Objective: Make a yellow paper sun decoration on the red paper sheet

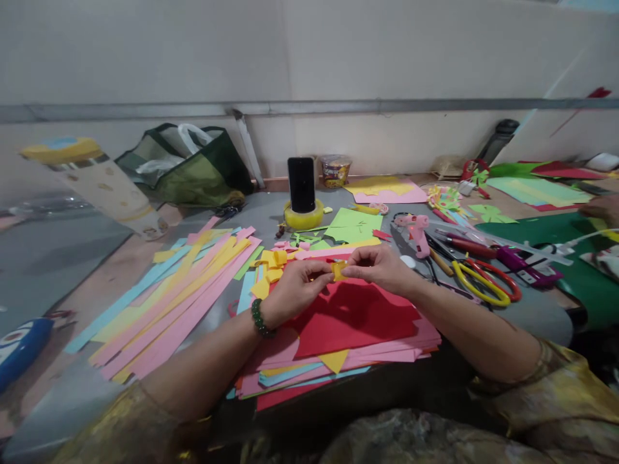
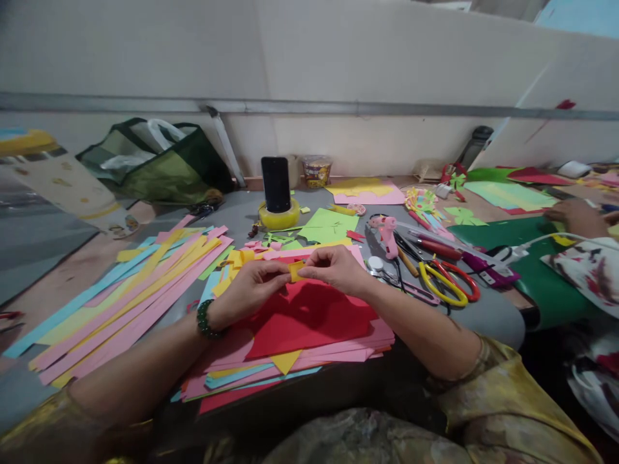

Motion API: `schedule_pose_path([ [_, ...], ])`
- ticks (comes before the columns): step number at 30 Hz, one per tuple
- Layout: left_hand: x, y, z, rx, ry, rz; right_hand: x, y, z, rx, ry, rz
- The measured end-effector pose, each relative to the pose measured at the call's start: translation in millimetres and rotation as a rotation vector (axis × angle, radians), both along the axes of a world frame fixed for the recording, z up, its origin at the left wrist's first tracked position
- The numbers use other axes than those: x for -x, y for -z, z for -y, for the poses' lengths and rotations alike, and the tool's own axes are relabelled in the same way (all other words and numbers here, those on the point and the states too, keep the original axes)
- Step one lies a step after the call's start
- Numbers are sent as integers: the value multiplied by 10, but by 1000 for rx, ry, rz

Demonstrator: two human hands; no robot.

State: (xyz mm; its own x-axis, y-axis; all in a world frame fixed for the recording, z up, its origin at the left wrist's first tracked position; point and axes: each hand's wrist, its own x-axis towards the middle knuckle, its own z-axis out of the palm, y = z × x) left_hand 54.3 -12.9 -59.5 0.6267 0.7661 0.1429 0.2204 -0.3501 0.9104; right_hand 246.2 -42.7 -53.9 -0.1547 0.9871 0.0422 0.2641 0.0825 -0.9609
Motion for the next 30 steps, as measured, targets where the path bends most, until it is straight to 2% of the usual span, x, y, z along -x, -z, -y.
schedule_pose_path([
  [9, 18, 34, 1, -219, 14, -111, -21, 37, -10, 41, -14, 13],
  [15, 10, 15, 12, -230, 16, -108, -13, 19, -6, 56, -42, 22],
  [21, 16, 39, 4, -225, 52, -102, -7, 43, 4, 13, 0, 1],
  [30, 10, 44, 12, -210, 38, -100, -2, 42, 27, -21, -61, -86],
])
